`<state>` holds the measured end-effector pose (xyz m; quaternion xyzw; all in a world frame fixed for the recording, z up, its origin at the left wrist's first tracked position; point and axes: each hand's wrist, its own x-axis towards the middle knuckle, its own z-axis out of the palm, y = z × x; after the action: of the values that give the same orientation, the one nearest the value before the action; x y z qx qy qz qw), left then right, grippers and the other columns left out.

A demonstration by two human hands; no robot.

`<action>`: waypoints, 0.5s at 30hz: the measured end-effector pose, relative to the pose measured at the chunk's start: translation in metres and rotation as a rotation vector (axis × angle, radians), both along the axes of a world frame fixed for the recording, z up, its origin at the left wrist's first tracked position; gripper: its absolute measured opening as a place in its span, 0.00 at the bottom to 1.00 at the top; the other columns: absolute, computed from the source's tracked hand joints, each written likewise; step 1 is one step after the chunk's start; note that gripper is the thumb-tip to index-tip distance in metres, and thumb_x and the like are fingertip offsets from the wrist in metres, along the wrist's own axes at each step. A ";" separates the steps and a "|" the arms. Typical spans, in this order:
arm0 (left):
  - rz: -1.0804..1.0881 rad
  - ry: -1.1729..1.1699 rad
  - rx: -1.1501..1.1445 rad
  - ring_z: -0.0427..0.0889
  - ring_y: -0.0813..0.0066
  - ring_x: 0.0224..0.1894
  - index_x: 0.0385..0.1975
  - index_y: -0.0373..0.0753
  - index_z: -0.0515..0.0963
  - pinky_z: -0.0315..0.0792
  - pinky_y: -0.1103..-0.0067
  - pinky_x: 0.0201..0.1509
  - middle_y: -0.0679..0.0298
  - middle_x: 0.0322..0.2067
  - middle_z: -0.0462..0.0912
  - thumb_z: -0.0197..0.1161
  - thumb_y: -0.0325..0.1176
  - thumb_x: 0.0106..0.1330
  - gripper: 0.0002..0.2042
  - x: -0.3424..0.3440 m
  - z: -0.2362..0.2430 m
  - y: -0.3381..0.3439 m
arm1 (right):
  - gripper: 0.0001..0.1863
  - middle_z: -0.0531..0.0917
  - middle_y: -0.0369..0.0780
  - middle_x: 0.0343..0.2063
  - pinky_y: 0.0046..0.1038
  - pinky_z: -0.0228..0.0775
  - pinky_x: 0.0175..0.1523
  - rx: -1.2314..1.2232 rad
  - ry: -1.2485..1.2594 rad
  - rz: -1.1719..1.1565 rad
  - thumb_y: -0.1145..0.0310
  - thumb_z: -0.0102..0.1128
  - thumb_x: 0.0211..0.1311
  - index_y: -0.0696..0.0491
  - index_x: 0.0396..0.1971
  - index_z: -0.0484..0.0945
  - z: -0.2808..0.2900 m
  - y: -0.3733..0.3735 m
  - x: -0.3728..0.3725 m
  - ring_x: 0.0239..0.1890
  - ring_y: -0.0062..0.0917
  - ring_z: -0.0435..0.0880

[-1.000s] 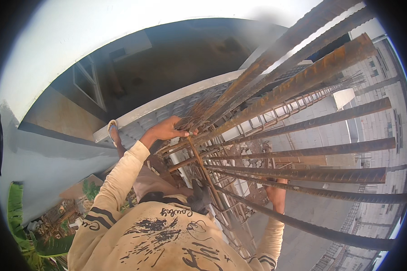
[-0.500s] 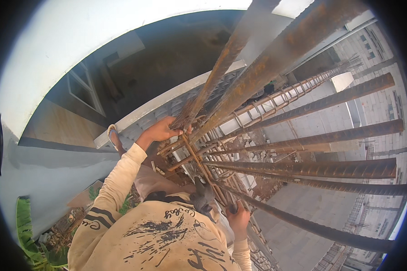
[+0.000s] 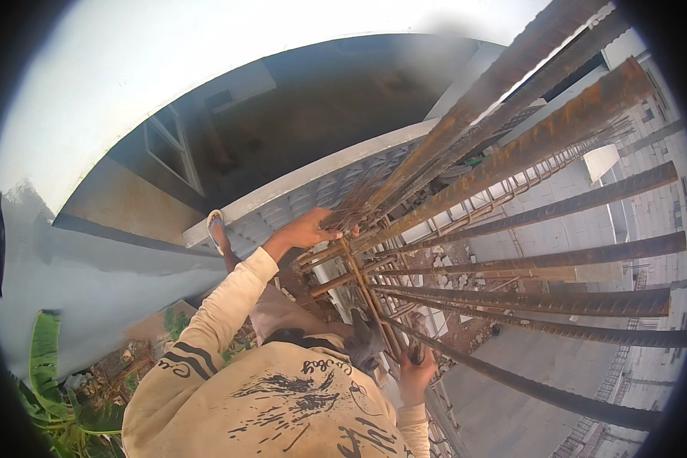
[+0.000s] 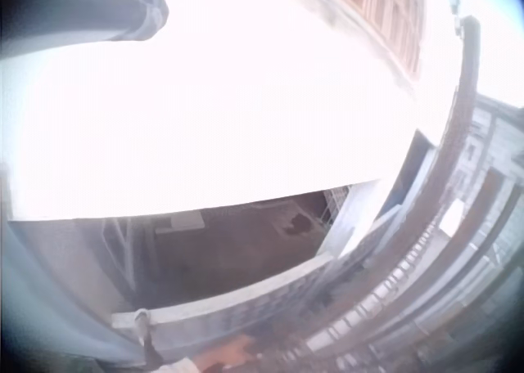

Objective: The person lifts and positions long steel rebar rods into a vertical rebar cage at a construction site. They align the rods with the cage structure and secure them using a metal tool, working on a narrow elevated platform.

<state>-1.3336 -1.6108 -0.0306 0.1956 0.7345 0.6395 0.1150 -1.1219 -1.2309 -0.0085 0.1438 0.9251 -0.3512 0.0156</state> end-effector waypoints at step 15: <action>0.049 0.006 0.008 0.82 0.69 0.47 0.47 0.35 0.82 0.71 0.72 0.55 0.58 0.44 0.87 0.63 0.24 0.62 0.13 0.003 -0.006 0.003 | 0.08 0.77 0.31 0.17 0.25 0.66 0.29 -0.073 0.716 0.126 0.74 0.70 0.54 0.59 0.30 0.78 0.063 0.062 -0.184 0.21 0.18 0.71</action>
<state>-1.3308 -1.6075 -0.0366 0.1800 0.7368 0.6446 0.0963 -1.3055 -1.1691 0.0550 -0.0464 0.8658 -0.4104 -0.2826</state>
